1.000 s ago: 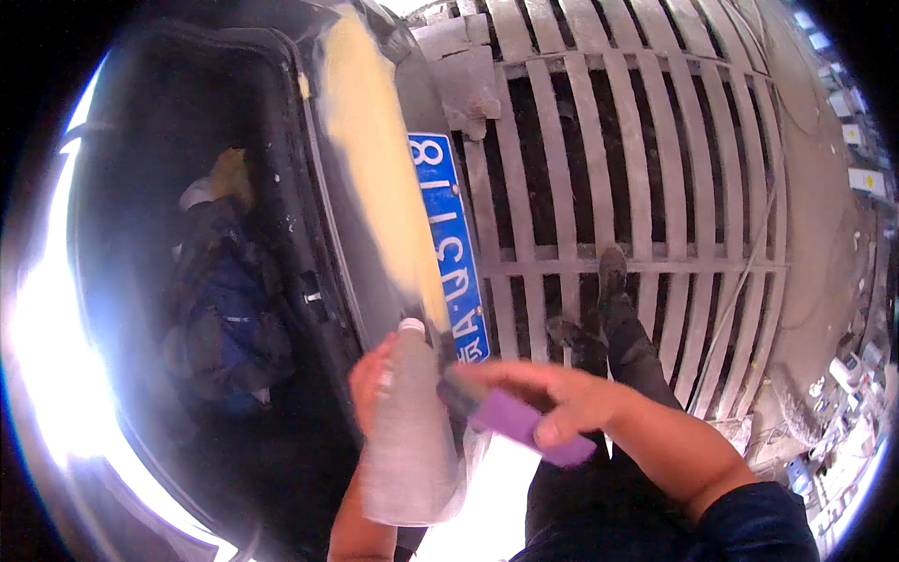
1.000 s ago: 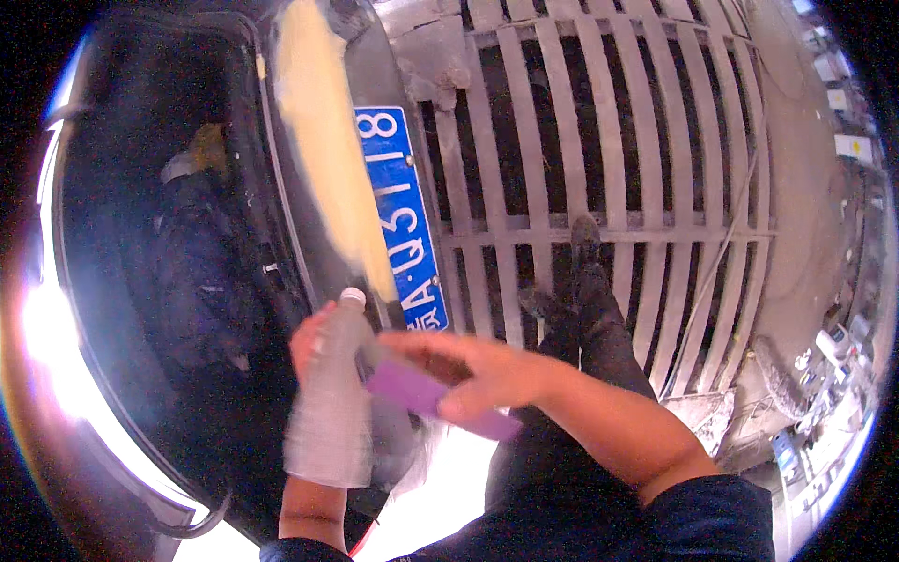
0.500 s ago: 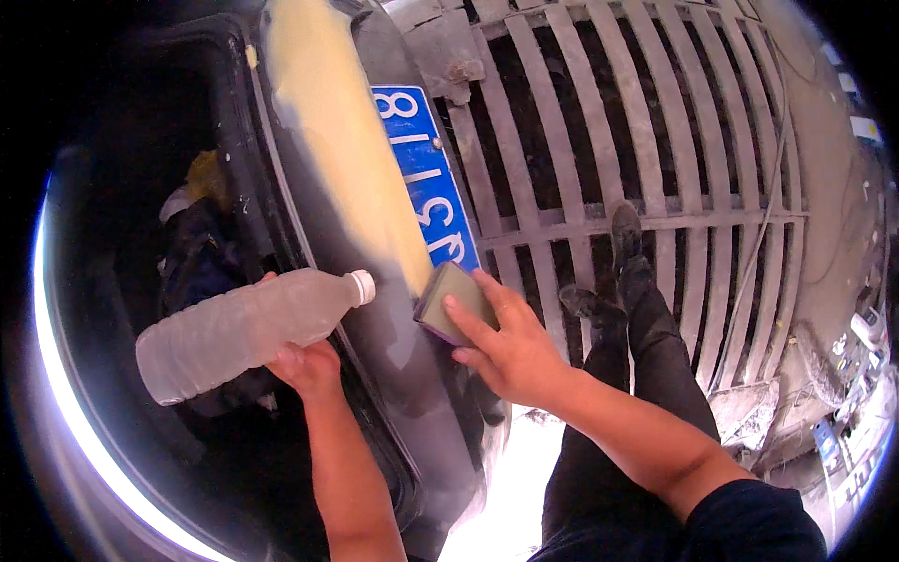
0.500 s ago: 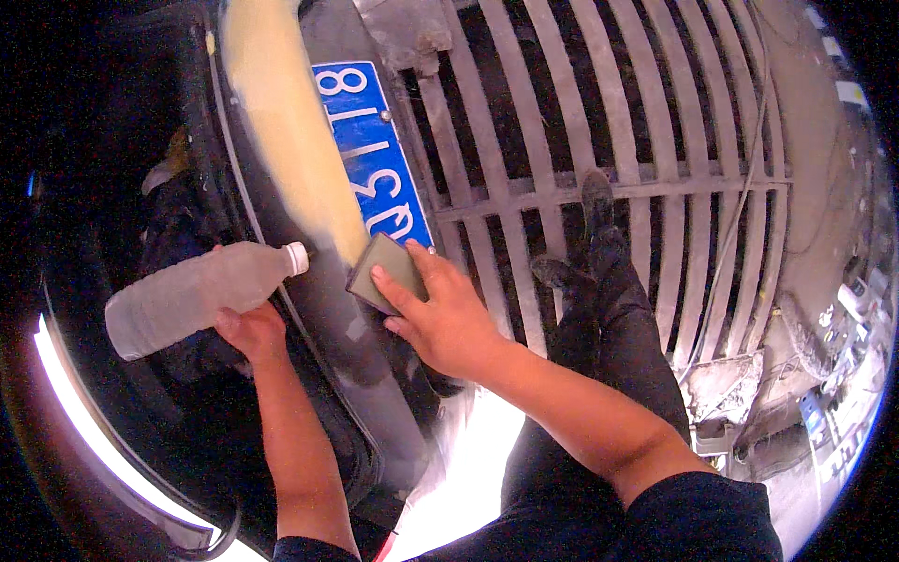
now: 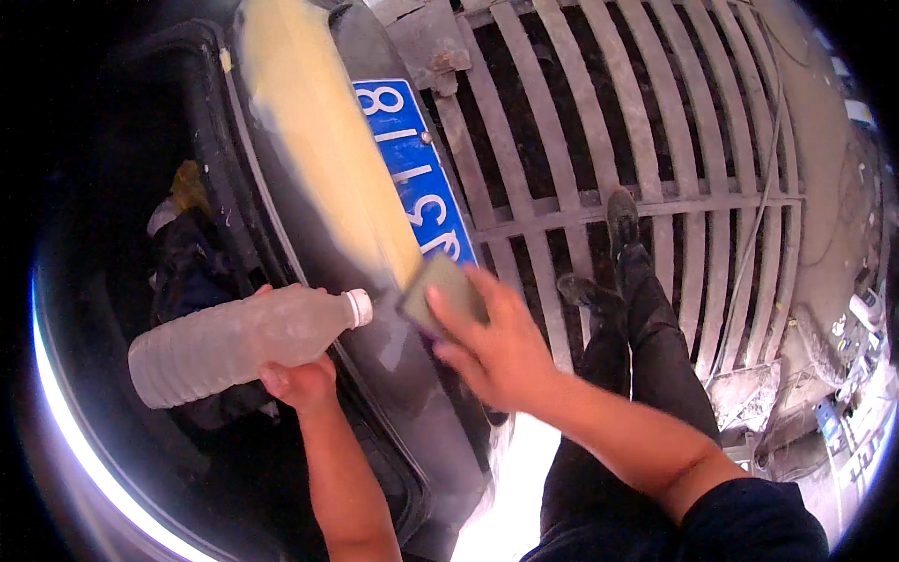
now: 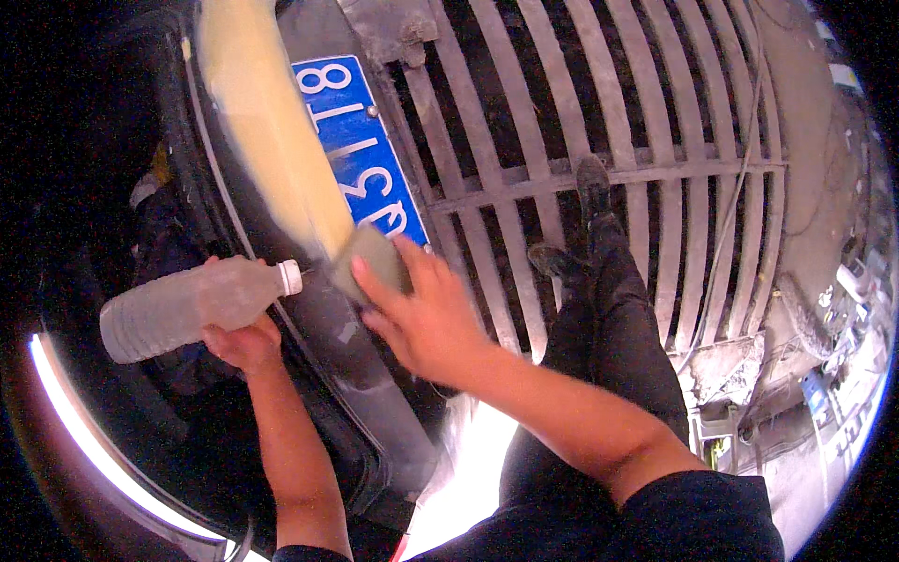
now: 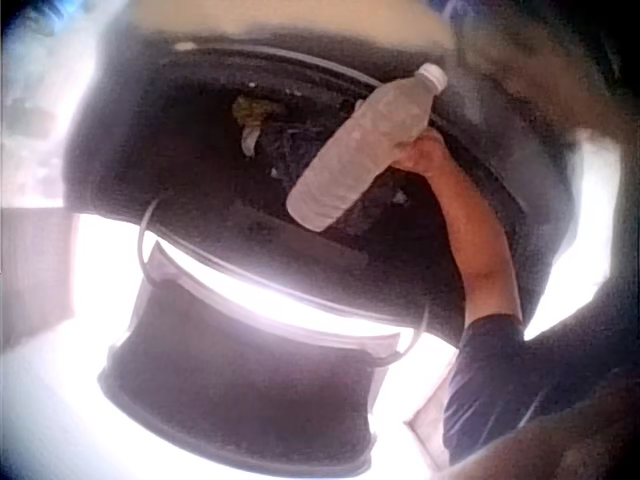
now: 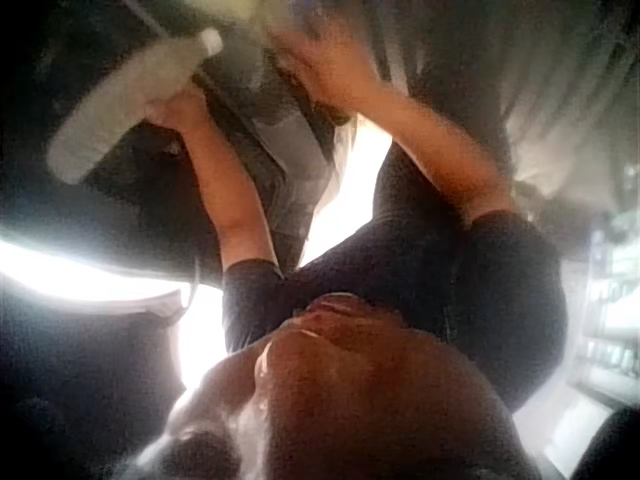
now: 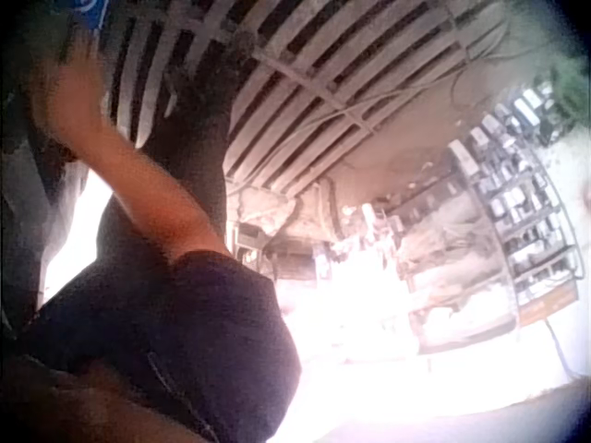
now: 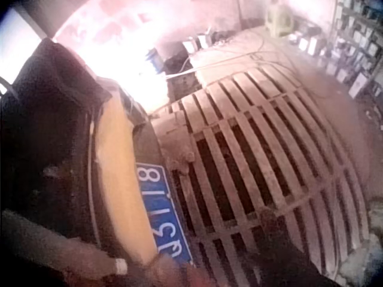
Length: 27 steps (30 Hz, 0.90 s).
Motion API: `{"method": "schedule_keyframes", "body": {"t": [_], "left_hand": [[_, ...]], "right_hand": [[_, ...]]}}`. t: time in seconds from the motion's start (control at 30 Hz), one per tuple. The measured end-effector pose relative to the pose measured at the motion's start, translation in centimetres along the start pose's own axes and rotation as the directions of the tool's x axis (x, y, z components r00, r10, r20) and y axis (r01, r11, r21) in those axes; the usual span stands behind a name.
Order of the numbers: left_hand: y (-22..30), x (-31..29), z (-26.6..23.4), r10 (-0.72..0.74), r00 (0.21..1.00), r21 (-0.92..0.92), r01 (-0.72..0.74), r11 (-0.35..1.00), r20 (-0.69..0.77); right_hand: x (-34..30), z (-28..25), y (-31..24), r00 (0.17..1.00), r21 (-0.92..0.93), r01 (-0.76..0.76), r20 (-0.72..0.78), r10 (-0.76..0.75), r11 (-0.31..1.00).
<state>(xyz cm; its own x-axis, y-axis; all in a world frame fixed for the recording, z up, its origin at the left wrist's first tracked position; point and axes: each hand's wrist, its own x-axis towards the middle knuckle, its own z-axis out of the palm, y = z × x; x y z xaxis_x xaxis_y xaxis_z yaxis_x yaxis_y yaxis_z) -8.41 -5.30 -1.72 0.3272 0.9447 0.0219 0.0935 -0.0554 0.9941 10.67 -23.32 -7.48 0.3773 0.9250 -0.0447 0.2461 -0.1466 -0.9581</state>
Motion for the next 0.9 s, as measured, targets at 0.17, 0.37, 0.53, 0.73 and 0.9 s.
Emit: {"method": "schedule_keyframes", "body": {"t": [0.17,0.37,0.53,0.73,0.9], "left_hand": [[-0.2,0.2,0.4,-0.004,0.996,-0.01,0.003,1.0,-0.092],[0.8,0.5,1.3,-0.013,0.999,0.03,0.014,0.999,-0.035],[0.3,0.7,0.9,-0.018,0.999,0.009,0.019,1.0,-0.045],[0.5,0.8,0.1,-0.035,0.999,0.016,0.034,0.999,0.028],[0.0,0.8,0.1,-0.027,1.0,-0.026,0.027,0.999,0.003]], "right_hand": [[2.6,-0.6,-0.2,0.999,0.011,-0.047,-0.012,0.048,0.999],[-0.4,-0.1,-0.1,1.0,0.044,0.002,-0.003,-0.002,0.999],[3.1,-0.4,0.6,1.0,0.041,-0.017,-0.022,0.018,0.999],[-1.7,0.6,0.5,1.0,0.057,-0.015,-0.01,0.015,0.998],[3.8,0.1,1.5,0.997,0.046,-0.015,-0.077,0.019,0.999]]}}
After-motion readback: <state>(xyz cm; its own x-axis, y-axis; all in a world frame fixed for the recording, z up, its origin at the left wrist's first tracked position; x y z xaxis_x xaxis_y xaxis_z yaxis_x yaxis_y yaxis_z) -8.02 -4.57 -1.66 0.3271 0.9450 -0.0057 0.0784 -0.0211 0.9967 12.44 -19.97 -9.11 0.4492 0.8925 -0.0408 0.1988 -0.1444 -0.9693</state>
